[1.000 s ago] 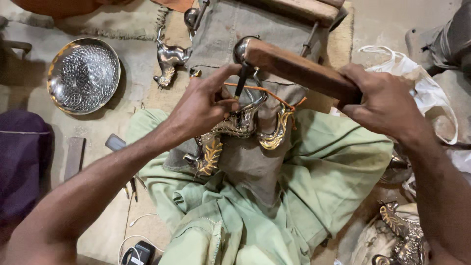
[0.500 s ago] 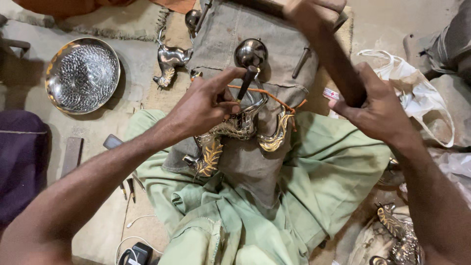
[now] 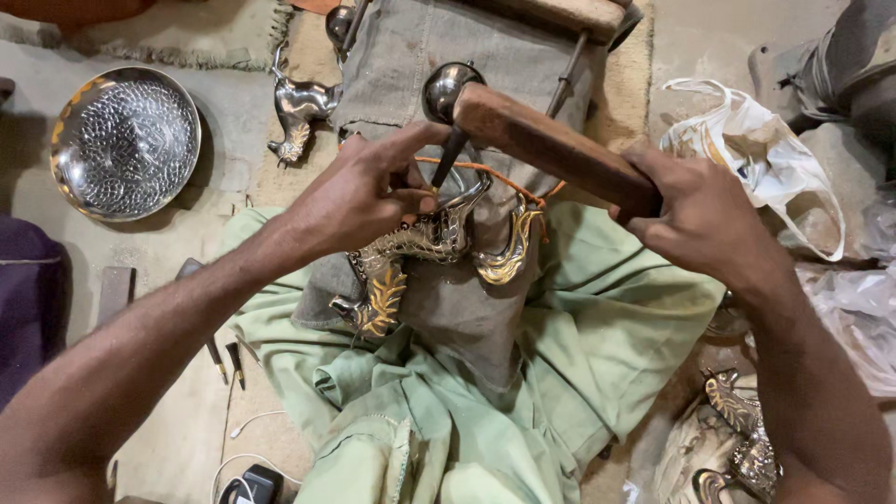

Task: The person sits on the floor and uses a wooden mallet and a metal punch to create a textured pattern on a silver-colored metal animal figurine. They repeatedly strike the punch against the figurine's body to form small indentations.

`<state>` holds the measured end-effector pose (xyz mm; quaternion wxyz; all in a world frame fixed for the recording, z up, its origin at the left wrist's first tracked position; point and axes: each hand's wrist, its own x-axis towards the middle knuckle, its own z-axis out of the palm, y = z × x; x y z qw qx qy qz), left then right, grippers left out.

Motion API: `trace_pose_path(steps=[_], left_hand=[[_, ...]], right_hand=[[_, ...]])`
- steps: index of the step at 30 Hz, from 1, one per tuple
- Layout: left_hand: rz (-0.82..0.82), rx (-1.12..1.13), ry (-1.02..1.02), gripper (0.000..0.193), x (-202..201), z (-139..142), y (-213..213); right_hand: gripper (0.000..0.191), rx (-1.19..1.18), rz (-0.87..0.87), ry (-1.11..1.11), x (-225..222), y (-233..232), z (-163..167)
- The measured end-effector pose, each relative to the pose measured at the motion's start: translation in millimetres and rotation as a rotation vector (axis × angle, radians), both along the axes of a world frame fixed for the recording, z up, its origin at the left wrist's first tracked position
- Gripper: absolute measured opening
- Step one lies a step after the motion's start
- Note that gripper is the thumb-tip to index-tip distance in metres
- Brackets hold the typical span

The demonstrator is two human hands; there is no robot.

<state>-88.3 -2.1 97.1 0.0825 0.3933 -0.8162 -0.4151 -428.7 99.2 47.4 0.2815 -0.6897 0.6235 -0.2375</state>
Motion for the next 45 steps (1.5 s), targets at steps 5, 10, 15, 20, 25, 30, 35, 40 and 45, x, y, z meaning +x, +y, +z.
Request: trace_pose_path(steps=[5, 10, 15, 20, 25, 30, 35, 40, 45], left_hand=[[-0.036, 0.007, 0.036, 0.060, -0.1, 3.0, -3.0], [-0.040, 0.017, 0.005, 0.061, -0.9, 4.6, -6.7], [-0.069, 0.044, 0.017, 0.059, -0.9, 2.3, -11.4], [-0.069, 0.099, 0.019, 0.058, -0.6, -1.4, -15.4], [0.059, 0.144, 0.001, 0.058, -0.2, -5.3, -10.3], [0.176, 0.140, 0.050, 0.057, 2.2, -9.3, -2.1], [0.183, 0.118, 0.049, 0.054, 0.6, -7.6, -1.7], [0.141, 0.119, 0.058, 0.056, 2.3, -9.6, -2.6], [-0.066, 0.142, 0.213, 0.060, 4.8, -8.9, -8.5]], right_hand=[[0.049, -0.060, 0.050, -0.063, 1.8, 0.4, -0.7], [0.054, -0.086, 0.004, -0.119, 6.5, 2.3, -0.1], [0.047, -0.015, -0.028, 0.042, 9.0, 2.9, -1.6], [0.040, -0.001, -0.014, 0.101, 8.3, 4.6, -3.5], [0.039, 0.080, -0.020, 0.237, 3.7, 2.2, -0.4], [0.056, 0.012, -0.035, -0.091, -0.6, -20.3, 4.1], [0.050, 0.164, 0.141, 0.221, -7.8, -45.9, 22.1], [0.054, 0.169, 0.047, 0.275, -2.0, -34.2, 21.4], [0.057, 0.035, 0.050, 0.064, -0.2, -8.4, 4.4]])
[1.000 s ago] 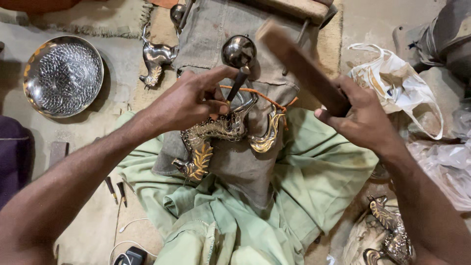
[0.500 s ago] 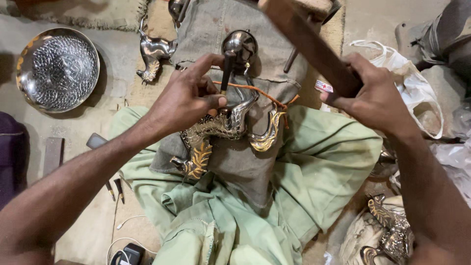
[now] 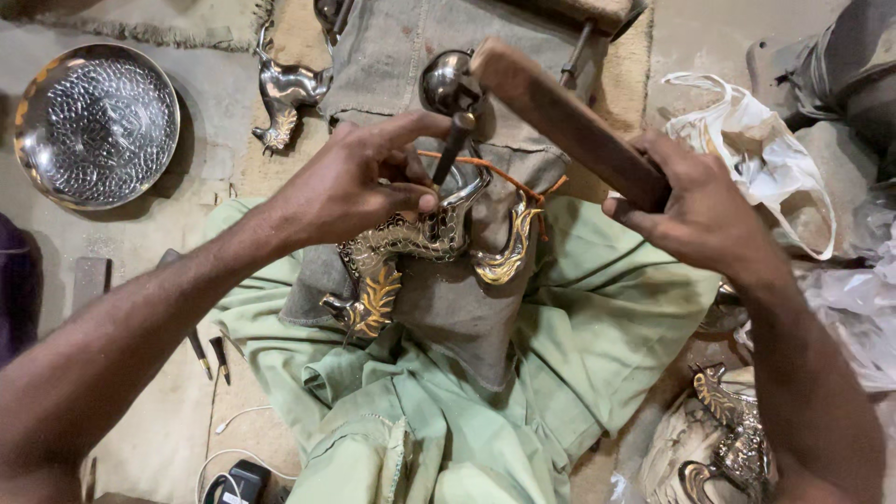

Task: The person sits on the floor and uses a wooden mallet and a metal punch to create a textured pattern on a silver-colored metal animal figurine. They repeatedly strike the punch against the figurine's body to form small indentations.

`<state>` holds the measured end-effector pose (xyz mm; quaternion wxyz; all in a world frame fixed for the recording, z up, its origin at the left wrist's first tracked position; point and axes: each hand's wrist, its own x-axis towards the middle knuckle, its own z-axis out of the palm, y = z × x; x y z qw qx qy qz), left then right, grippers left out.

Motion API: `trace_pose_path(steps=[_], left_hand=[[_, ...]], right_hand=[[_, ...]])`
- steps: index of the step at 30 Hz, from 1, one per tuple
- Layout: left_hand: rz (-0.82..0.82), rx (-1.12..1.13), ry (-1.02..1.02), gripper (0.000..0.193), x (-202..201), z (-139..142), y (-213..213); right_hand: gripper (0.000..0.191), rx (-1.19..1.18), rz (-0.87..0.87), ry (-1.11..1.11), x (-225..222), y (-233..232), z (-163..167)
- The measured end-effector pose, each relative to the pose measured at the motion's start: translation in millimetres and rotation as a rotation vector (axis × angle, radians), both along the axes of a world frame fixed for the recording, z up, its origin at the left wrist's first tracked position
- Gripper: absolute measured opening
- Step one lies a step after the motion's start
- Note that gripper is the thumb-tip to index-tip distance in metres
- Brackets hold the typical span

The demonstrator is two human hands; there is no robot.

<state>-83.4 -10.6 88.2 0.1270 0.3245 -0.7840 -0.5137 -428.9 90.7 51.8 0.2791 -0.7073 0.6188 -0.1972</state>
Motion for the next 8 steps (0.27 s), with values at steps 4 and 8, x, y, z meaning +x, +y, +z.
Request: trace_pose_path(steps=[4, 8], left_hand=[[-0.188, -0.129, -0.060, 0.055, -3.3, 0.4, -6.3], [-0.267, -0.231, -0.125, 0.053, -7.5, 5.2, -6.7]], right_hand=[[0.058, -0.039, -0.133, -0.042, 10.7, 29.6, -21.1], [0.060, -0.188, -0.219, -0.101, 15.5, 50.6, -39.6]])
